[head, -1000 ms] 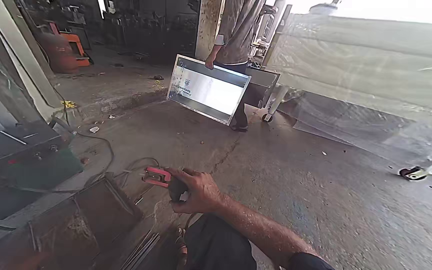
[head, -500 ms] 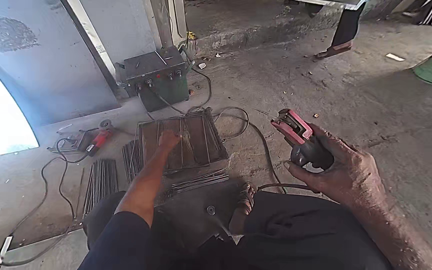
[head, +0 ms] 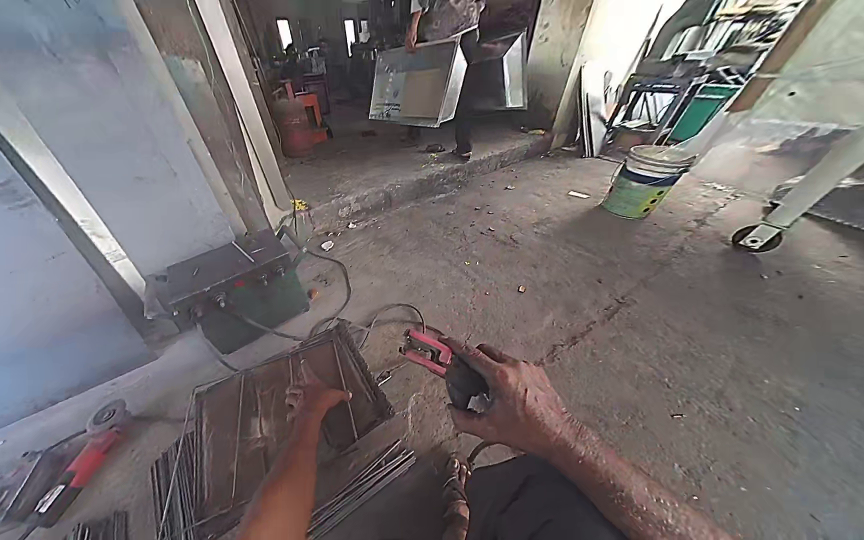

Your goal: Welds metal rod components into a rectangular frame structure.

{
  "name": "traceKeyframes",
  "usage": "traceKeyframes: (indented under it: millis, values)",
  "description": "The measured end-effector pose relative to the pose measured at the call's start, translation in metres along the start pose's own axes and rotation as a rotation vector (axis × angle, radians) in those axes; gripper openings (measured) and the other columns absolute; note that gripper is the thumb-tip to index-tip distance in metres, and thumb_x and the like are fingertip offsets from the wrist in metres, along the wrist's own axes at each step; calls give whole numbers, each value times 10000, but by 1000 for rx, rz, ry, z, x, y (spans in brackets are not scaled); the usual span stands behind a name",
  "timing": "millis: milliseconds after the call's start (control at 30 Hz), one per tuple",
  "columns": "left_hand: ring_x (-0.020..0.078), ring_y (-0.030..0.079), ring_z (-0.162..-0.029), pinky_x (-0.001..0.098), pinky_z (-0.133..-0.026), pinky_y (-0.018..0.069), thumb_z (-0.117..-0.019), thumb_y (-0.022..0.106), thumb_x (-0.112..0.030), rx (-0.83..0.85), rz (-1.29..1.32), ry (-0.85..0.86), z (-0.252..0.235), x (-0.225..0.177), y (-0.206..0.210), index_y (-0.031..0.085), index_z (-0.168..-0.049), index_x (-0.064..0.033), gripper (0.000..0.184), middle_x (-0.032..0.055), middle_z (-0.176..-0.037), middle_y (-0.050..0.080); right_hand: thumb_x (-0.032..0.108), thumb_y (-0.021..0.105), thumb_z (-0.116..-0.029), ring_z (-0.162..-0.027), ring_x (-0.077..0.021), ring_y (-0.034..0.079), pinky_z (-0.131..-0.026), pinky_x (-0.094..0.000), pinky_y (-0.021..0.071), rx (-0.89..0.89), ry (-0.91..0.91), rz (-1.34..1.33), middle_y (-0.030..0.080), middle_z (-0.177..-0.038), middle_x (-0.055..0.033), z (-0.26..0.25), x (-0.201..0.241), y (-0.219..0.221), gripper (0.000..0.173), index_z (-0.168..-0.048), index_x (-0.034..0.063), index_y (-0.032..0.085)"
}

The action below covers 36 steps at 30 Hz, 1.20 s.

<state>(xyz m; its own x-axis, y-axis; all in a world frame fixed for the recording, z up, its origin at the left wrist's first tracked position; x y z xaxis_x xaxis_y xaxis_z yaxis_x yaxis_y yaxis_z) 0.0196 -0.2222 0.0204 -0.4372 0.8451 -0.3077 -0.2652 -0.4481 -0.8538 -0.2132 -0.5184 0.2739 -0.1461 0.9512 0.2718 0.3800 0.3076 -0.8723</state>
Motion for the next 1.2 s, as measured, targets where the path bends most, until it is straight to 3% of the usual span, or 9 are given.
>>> traceKeyframes:
  millis: [100, 233, 367, 467, 600, 700, 867, 1000, 1200]
  values:
    - [536, 259, -1493, 682, -1090, 397, -462, 1001, -580, -6, 35, 30, -6, 5, -5, -134, -1647, -263, 1671, 354, -1655, 101, 570, 778, -698, -751, -231, 709, -578, -490, 570, 14, 18, 0, 727, -1045, -65, 1, -3, -4, 869, -1500, 351, 528]
    - [464, 417, -1443, 609, -1163, 360, -604, 975, -517, 107, 132, 148, 13, 9, -33, -101, -1631, -47, 1560, 349, -1569, 358, 582, 775, -710, -773, -239, 711, -610, -503, 575, 52, 49, -9, 720, -1058, -72, 3, -6, -8, 885, -1521, 363, 495]
    - [423, 360, -1483, 575, -1186, 353, -681, 965, -389, 164, 339, 172, 21, 20, -73, -68, -1625, -2, 1452, 314, -1613, 302, 595, 768, -727, -828, -260, 720, -655, -522, 582, 78, 77, -19, 721, -1110, -83, 4, -5, -12, 889, -1535, 369, 474]
    - [413, 452, -1417, 588, -1149, 388, -746, 922, -379, 145, 492, 210, 36, 37, -114, 253, -1582, 62, 1158, 305, -1517, 462, 603, 763, -731, -866, -266, 724, -685, -525, 584, 76, 97, -19, 723, -1139, -78, 7, -3, -15, 889, -1537, 363, 475]
    - [405, 492, -1373, 617, -1087, 436, -708, 919, -463, 20, 659, 160, 41, 68, -174, 302, -1576, 0, 1161, 275, -1481, 505, 612, 771, -722, -875, -274, 720, -686, -532, 580, 24, 113, -40, 723, -1129, -83, 12, -1, -20, 890, -1527, 355, 493]
    - [440, 414, -1409, 688, -1059, 400, -755, 876, -502, -84, 813, 126, 61, 79, -232, 186, -1639, -107, 1189, 279, -1574, 375, 617, 776, -714, -886, -288, 725, -695, -552, 578, -38, 143, -75, 729, -1140, -97, 16, -1, -24, 895, -1519, 325, 515]
    - [366, 600, -1176, 606, -886, 523, -796, 730, -662, -114, 1120, 136, 105, 65, -311, 450, -1485, -211, 870, 188, -1375, 569, 643, 755, -724, -927, -318, 726, -728, -588, 570, -107, 175, -107, 735, -1160, -122, 15, -6, -27, 904, -1511, 259, 531]
    - [388, 626, -1164, 593, -896, 553, -817, 704, -660, -72, 1361, 291, 124, 35, -312, 395, -1525, -222, 887, 206, -1389, 556, 664, 740, -717, -867, -336, 710, -702, -602, 543, -156, 177, -127, 734, -1078, -153, 13, -8, -24, 916, -1508, 253, 530]
    - [339, 544, -1322, 541, -1004, 534, -886, 743, -523, -30, 1704, 494, 111, -16, -234, 322, -1548, -236, 835, 134, -1548, 426, 645, 741, -729, -849, -338, 699, -693, -604, 531, -204, 177, -123, 731, -1044, -150, 14, -11, -27, 909, -1520, 263, 509]
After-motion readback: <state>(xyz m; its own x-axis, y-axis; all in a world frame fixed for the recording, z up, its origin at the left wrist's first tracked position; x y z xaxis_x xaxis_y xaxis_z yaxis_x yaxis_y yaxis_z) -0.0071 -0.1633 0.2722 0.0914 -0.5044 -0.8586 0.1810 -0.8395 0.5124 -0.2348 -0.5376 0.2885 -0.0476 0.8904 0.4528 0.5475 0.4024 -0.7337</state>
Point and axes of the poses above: each hand's wrist, its own z-axis away from the middle knuckle, its own y-axis out of the palm, x = y × z, the point moved 5 cm from there along -z, towards the middle knuckle
